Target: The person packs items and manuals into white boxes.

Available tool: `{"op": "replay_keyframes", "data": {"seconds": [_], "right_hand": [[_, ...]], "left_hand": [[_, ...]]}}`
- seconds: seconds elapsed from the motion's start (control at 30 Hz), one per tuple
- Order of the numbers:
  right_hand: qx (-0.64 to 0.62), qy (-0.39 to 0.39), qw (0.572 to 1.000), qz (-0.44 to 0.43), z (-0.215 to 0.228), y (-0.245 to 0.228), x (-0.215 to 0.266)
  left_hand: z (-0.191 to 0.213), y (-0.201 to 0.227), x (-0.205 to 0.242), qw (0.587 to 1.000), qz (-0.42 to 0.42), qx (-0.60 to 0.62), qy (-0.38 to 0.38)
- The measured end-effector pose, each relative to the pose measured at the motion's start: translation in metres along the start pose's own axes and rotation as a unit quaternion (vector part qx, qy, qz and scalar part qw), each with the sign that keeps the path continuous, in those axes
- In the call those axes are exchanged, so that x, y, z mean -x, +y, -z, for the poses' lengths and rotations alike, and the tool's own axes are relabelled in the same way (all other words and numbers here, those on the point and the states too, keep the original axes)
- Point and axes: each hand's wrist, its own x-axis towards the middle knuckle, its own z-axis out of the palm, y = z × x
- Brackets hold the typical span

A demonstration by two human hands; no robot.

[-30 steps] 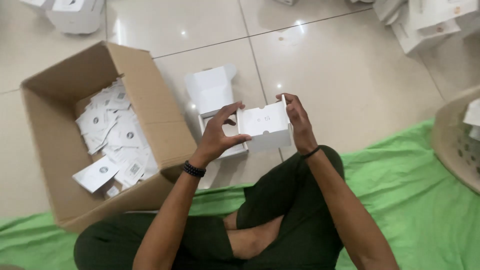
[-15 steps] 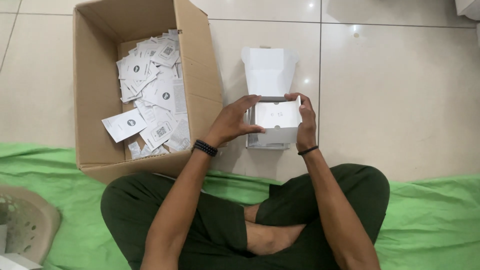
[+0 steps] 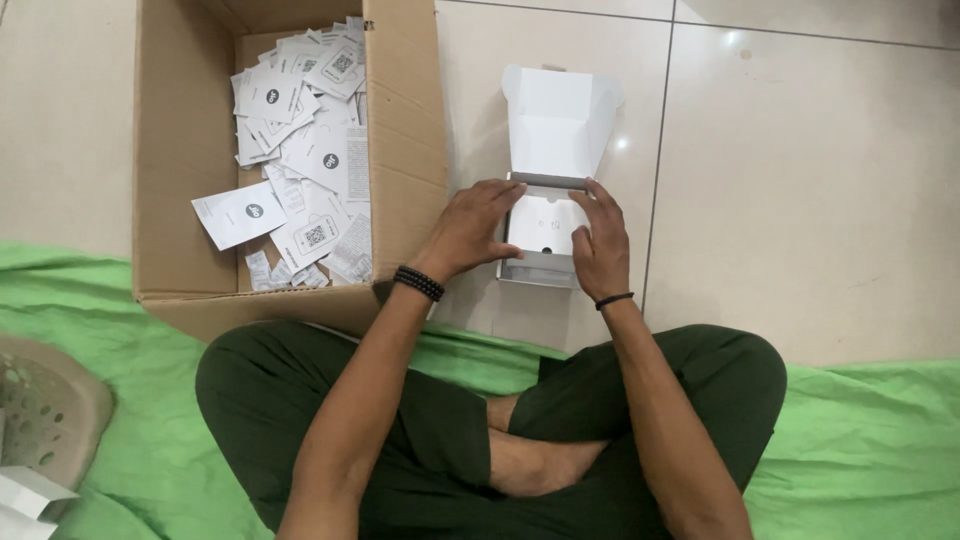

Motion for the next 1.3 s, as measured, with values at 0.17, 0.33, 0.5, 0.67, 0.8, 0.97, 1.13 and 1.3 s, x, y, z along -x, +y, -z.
{"op": "replay_keyframes", "data": {"seconds": [0.17, 0.33, 0.5, 0.67, 0.8, 0.97, 1.13, 1.3], "right_hand": [[0.028, 0.041, 0.997, 0.056, -0.005, -0.004, 0.010], [-0.077, -0.041, 0.994, -0.071, -0.002, -0.008, 0.018], [-0.018, -0.125, 0.978, -0.163, 0.006, -0.005, 0.027], [-0.034, -0.099, 0.985, -0.136, 0.011, 0.001, 0.007], [-0.159, -0.037, 0.974, -0.160, 0.012, 0.013, -0.039], [-0.291, -0.056, 0.930, -0.219, 0.013, 0.015, -0.099], [-0.312, -0.080, 0.910, -0.261, 0.014, 0.009, -0.121], [-0.441, -0.025, 0.885, -0.144, 0.040, 0.004, -0.107]], "left_hand": [[-0.007, 0.013, 0.001, 0.998, 0.015, -0.063, 0.014], [-0.018, 0.024, -0.003, 0.987, 0.045, -0.139, 0.065], [-0.018, 0.033, -0.007, 0.975, 0.113, -0.171, 0.091], [-0.023, 0.017, -0.015, 0.980, 0.157, 0.002, 0.123], [-0.052, -0.030, -0.044, 0.934, 0.226, 0.168, 0.218], [-0.028, -0.034, -0.078, 0.816, 0.355, 0.441, 0.115], [-0.028, -0.041, -0.099, 0.779, 0.349, 0.503, 0.136], [-0.002, -0.016, -0.082, 0.804, 0.265, 0.495, 0.196]]}}
